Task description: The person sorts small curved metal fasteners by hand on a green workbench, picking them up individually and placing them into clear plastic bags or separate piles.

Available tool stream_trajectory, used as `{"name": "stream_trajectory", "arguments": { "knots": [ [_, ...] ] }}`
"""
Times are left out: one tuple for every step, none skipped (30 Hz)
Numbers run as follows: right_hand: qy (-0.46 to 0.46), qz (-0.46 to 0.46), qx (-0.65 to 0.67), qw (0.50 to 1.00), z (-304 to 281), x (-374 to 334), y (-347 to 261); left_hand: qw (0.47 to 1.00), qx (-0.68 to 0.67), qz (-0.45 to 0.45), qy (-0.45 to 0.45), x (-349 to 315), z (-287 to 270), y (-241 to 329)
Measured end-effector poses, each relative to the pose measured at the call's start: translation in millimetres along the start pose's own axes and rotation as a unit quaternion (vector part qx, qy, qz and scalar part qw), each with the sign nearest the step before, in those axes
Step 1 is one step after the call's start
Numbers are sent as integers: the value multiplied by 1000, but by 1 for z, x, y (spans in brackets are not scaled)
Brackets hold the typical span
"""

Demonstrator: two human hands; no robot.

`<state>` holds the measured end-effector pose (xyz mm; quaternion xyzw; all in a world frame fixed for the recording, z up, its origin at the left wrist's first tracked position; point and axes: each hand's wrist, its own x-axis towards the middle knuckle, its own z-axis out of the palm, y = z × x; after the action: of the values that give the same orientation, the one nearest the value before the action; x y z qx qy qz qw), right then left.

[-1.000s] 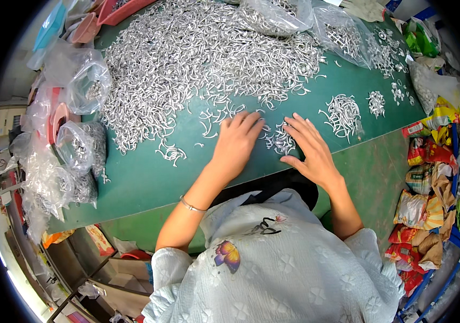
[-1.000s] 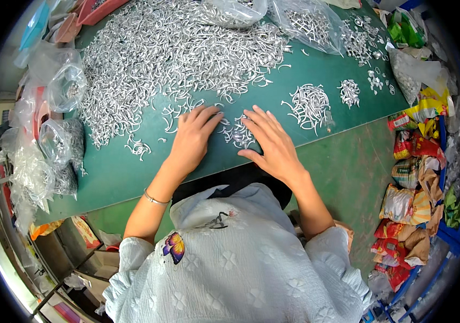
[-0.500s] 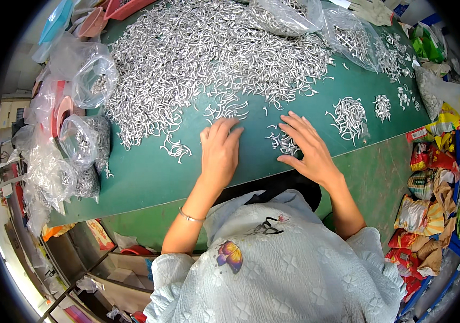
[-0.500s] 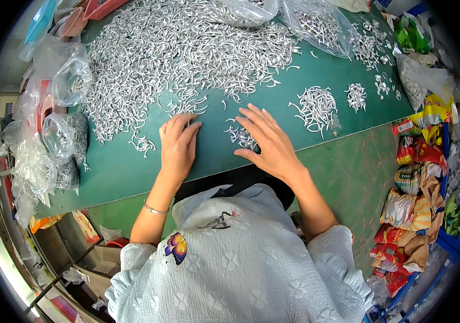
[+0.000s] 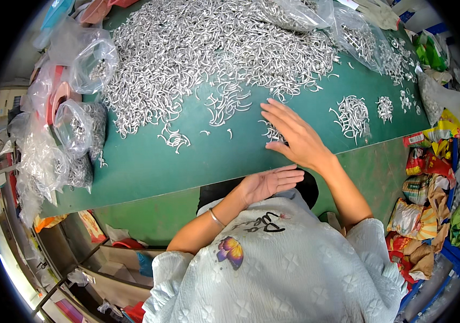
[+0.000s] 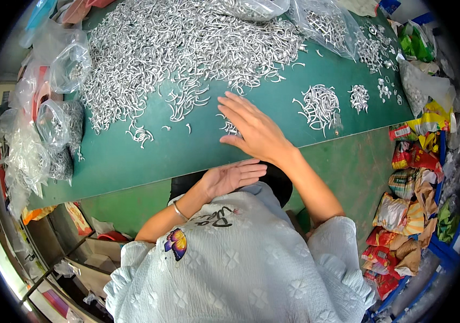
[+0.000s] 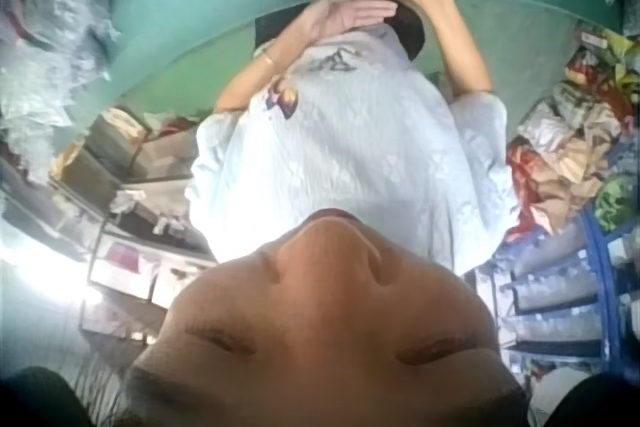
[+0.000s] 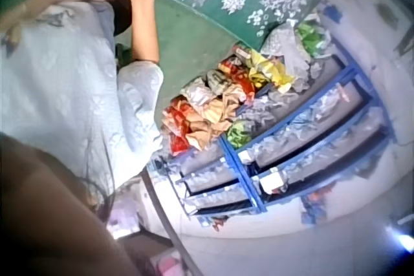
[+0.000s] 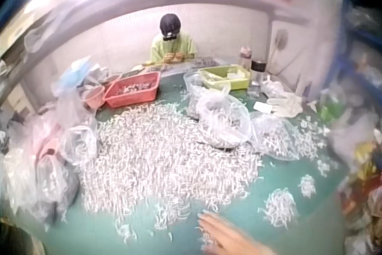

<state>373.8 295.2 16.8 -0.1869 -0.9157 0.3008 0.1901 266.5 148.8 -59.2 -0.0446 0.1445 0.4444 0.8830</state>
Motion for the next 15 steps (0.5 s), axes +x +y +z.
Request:
{"name": "stream_trajectory", "arguments": {
  "knots": [
    [-10,-2,5,1000,1,-1,1,999,-43,11,-21,4,-3,2],
    [-19,-4,10,1000,1,-2,2,995,-86,21,-42,7,-6,5],
    [-29,-6,14,999,1,-4,3,989,-129,32,-63,10,-8,6],
    [-33,-2,54,998,-1,-8,5,993,-103,41,-32,11,-2,8],
    [-38,3,94,995,-4,-12,6,996,-77,51,-1,12,6,8],
    [-42,8,133,990,-5,-15,8,996,-51,61,30,12,13,9],
    [-32,7,147,989,-7,-14,8,996,-63,55,15,12,16,10],
    [-23,7,161,987,-10,-12,8,996,-75,50,-1,12,17,11],
    [-14,7,175,984,-13,-9,9,995,-87,45,-17,13,17,12],
    [-22,8,126,992,-12,-4,8,992,-121,32,-32,14,15,11],
    [-38,1,119,992,-10,-1,10,987,-155,19,-48,15,11,10],
    [-54,-7,111,992,-7,0,13,980,-188,7,-63,15,9,9],
    [-70,-16,104,992,-5,1,14,981,-182,7,-64,14,8,10],
    [-80,-8,147,986,-7,0,15,982,-176,7,-66,14,9,10],
    [-90,1,190,978,-10,-3,16,983,-170,7,-67,13,10,10]
  ]
}}
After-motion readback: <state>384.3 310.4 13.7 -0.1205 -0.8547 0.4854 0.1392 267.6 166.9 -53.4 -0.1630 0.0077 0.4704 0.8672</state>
